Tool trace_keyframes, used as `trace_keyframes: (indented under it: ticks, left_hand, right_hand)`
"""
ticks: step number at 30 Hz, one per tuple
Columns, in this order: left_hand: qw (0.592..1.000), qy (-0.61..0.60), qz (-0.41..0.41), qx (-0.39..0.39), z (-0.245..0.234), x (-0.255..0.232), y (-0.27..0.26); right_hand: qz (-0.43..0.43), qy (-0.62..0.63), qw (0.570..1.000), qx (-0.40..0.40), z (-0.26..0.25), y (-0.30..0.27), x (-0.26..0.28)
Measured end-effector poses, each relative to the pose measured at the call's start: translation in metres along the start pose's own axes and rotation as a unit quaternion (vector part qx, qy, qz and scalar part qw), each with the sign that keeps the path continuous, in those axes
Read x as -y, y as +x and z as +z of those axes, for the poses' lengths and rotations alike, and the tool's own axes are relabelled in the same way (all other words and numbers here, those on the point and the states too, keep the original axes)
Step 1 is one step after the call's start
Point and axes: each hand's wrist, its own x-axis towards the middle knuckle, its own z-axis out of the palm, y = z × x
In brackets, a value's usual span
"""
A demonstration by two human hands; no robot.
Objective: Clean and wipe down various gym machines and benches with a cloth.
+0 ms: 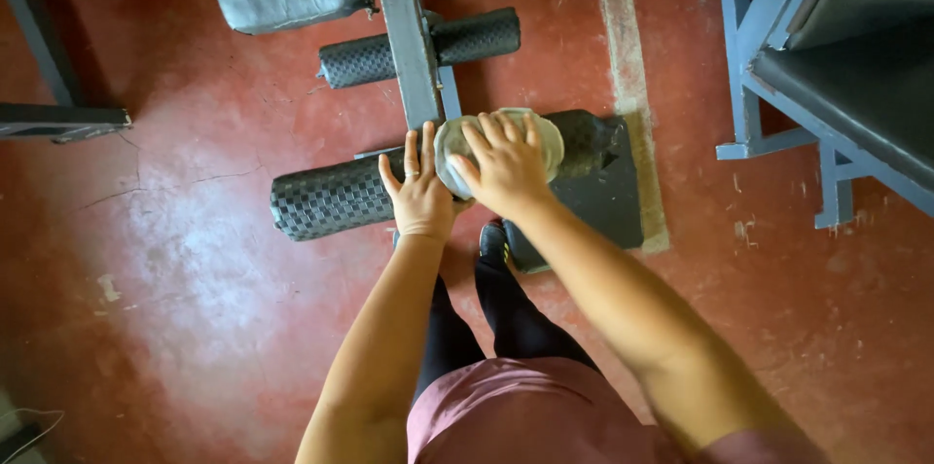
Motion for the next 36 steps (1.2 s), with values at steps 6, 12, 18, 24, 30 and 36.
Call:
trace_keyframes:
  ticks: [6,12,18,24,30,36]
  left_hand:
    - [0.999,-0.026,0.015,0.037,-0.005,0.014,0.002]
    - [0.999,-0.003,0.037,0.005,-0.012,0.032,-0.004]
    - [0.998,-0.027,0.052,0.038,-0.02,0.046,-0.003]
    - [0.997,-0.034,0.057,0.042,-0.021,0.047,-0.001]
    - [0.996,-0.017,0.08,0.031,-0.014,0.062,0.007]
    - [0.986,-0.018,0.148,-0.073,0.023,0.084,0.012]
  right_hand:
    - [0.01,-0.05,0.997,-0.051,-0.002,-0.019,-0.076]
    - [0.022,-0.084,0.992,-0.086,0.04,-0.02,-0.064]
    - [0.08,0.032,0.965,0.248,-0.028,0.022,-0.046]
    - [0.229,0.08,0.874,0.422,-0.033,0.035,-0.072]
    - [0.226,0.061,0.862,0.449,-0.029,0.041,-0.069]
    - [0.245,0.018,0.836,0.491,-0.042,0.048,-0.053]
